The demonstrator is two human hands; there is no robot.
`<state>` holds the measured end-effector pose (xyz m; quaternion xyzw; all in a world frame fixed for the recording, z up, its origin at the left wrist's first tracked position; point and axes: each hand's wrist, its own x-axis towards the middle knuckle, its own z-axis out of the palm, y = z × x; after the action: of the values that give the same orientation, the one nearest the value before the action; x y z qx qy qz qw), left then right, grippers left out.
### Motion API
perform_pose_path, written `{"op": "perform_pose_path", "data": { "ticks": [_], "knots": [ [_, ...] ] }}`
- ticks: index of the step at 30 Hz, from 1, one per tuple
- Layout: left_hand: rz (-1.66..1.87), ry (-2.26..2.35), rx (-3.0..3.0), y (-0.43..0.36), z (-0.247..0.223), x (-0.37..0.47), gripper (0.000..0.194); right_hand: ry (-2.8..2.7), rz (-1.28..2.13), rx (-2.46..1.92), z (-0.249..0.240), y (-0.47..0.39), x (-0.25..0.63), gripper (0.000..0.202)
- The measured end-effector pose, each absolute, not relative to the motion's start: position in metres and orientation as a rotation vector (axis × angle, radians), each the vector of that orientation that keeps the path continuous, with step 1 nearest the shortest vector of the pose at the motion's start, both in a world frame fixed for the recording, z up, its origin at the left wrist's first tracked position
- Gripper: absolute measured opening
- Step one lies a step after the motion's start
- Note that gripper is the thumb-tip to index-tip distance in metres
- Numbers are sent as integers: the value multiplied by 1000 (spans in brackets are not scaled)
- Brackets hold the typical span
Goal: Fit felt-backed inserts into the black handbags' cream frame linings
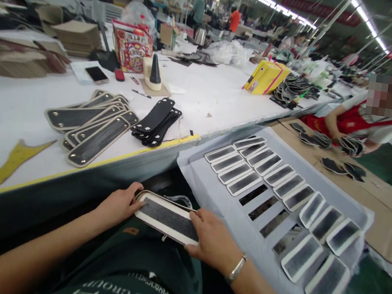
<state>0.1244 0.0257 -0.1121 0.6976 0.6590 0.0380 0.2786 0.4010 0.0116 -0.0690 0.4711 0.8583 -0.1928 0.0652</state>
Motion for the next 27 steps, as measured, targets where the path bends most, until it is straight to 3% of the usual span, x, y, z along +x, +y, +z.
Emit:
{"op": "perform_pose_path", "data": {
  "ticks": [10,14,18,22,25,27],
  "knots": [
    [103,1800,1960,25,-112,121,31,2561,-607,1468,-67,11,397,64],
    [407,1699,2174,13,-117,120,25,2544,-567,1461,-67,11,395,65],
    [760,1661,1958,4,-122,108,19,2554,-543,1450,-68,14,393,65],
    [905,1576,2030,-6,-126,104,24,2532,-533,1462,-69,17,392,64],
    [820,1372,2370,-19,-128,117,30,2574,-542,1465,-72,11,395,62],
    [710,1272,2624,-24,-131,130,43,2672,-531,1523,-81,7,400,59]
  ]
}}
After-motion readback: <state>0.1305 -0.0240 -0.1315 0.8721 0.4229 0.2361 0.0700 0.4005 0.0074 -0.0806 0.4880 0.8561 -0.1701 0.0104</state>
